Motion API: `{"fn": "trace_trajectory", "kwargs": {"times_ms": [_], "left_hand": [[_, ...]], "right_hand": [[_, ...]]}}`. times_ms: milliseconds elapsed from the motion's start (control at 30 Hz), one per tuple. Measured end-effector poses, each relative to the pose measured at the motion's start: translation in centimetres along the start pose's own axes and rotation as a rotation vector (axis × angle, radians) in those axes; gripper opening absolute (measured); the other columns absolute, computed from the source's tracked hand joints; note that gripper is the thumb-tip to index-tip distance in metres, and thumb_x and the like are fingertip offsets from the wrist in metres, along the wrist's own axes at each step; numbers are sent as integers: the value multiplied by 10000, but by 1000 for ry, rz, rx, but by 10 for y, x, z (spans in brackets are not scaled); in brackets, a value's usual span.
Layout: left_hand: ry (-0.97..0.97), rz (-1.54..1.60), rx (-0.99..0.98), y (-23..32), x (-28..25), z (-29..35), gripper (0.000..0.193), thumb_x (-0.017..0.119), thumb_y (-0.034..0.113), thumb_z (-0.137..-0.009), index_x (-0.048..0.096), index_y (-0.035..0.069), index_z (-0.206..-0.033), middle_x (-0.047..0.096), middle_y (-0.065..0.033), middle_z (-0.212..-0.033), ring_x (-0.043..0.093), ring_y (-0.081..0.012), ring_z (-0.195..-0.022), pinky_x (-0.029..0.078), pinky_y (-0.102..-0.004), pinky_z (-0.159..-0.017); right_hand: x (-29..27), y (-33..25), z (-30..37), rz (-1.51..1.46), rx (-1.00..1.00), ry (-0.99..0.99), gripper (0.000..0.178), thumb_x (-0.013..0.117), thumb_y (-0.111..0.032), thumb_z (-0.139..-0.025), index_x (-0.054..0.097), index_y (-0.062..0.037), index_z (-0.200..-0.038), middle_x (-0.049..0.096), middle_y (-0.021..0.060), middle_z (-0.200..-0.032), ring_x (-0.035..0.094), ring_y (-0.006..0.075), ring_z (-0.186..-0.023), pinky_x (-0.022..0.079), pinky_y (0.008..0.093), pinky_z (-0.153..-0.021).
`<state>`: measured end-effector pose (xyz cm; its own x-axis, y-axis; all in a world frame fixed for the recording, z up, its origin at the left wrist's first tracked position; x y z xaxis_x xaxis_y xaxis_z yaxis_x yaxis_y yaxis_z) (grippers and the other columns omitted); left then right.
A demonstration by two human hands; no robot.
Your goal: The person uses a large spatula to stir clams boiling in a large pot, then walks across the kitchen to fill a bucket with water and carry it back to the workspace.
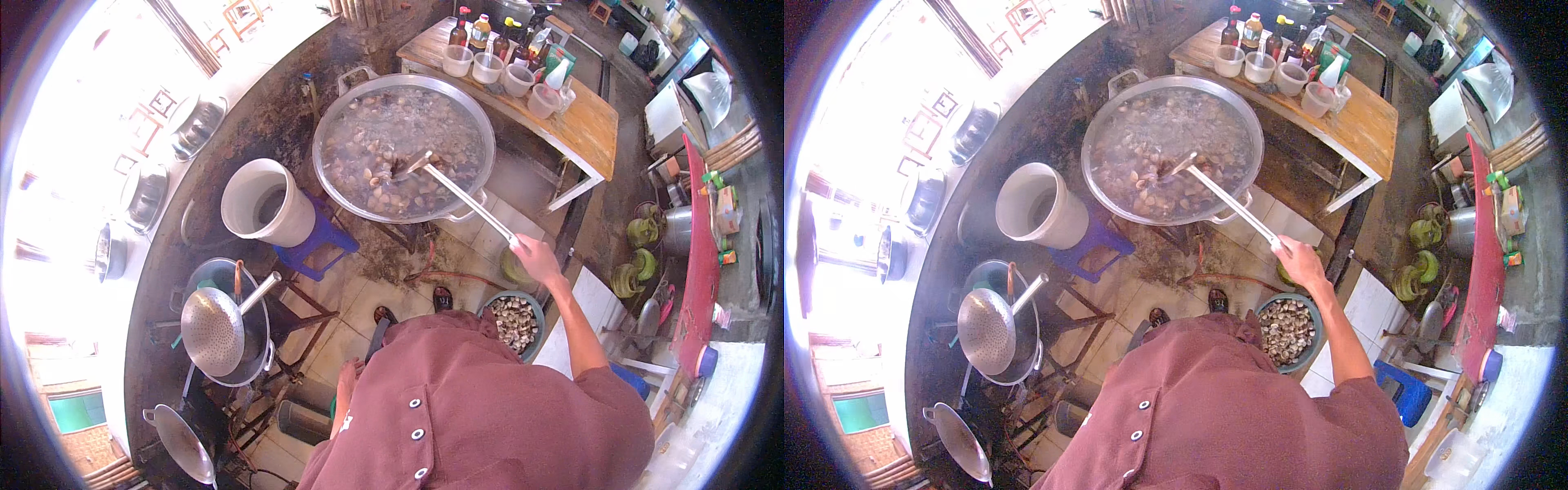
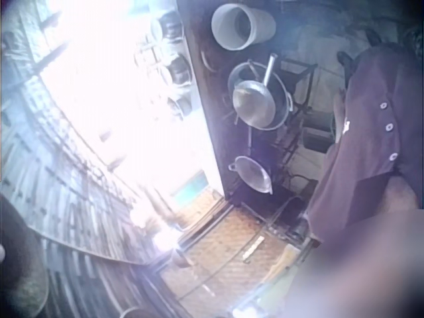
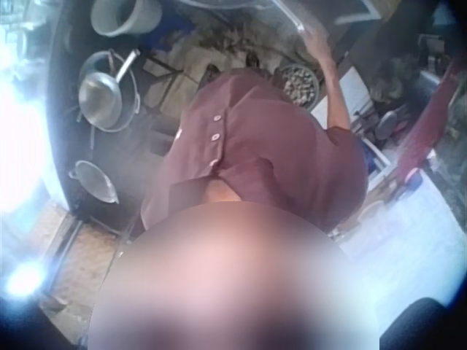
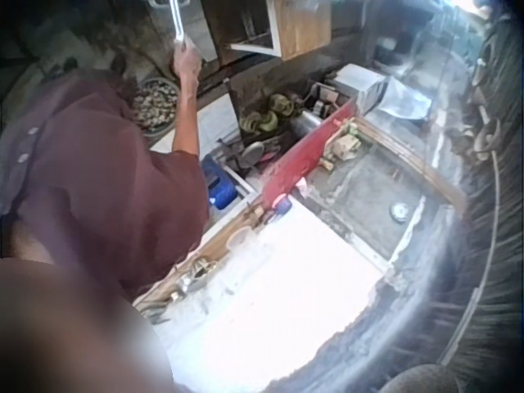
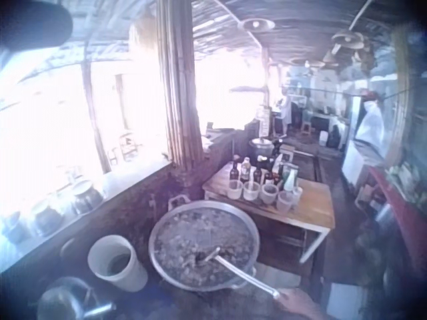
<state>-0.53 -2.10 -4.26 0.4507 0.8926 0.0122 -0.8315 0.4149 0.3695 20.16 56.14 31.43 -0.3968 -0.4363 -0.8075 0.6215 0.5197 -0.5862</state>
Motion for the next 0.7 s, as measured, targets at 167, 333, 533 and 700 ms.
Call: {"fn": "trace_trajectory", "kwargs": {"times_ms": [167, 333, 533, 700], "left_hand": [[-187, -466, 350, 44, 17, 21, 415, 469, 297, -945, 462, 47, -1276, 574, -132, -1169, 553, -249, -924, 503, -406, -745], [-167, -459, 203, 64, 26, 10, 407, 473, 291, -938, 488, 50, -1265, 588, -90, -1142, 532, -210, -881, 492, -369, -731], [-227, -671, 315, 94, 45, 18, 452, 490, 297, -927, 488, 50, -1305, 610, -84, -1111, 542, -205, -885, 480, -357, -710], [-142, -640, 296, 103, 42, 31, 454, 496, 296, -930, 495, 37, -1302, 619, -106, -1117, 562, -230, -858, 482, -363, -695]], "right_hand": [[-40, -13, 44, -72, 125, 14, 339, 578, -252, -920, 611, -11, -1156, 638, 181, -818, 591, 230, -676, 475, 343, -685], [-72, -34, 89, -223, 320, 14, 301, 576, -210, -915, 618, 3, -1123, 555, 122, -715, 490, 115, -645, 437, 308, -621], [-44, -36, 84, -180, 275, 35, 277, 568, -216, -911, 638, -18, -1091, 556, 127, -685, 489, 113, -606, 430, 319, -583], [0, -36, 49, -296, 271, 58, 276, 562, -221, -910, 637, -8, -1069, 556, 149, -665, 518, 163, -588, 445, 347, -589]]}}
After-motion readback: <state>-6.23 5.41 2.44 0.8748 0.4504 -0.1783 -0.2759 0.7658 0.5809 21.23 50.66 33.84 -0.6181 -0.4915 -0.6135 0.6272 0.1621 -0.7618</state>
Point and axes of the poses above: each hand's wrist, its own z-axis away from the middle knuckle, its own x-axis out of the palm, y = z × x, the point moved 4 cm from there along -z, towards the middle knuckle
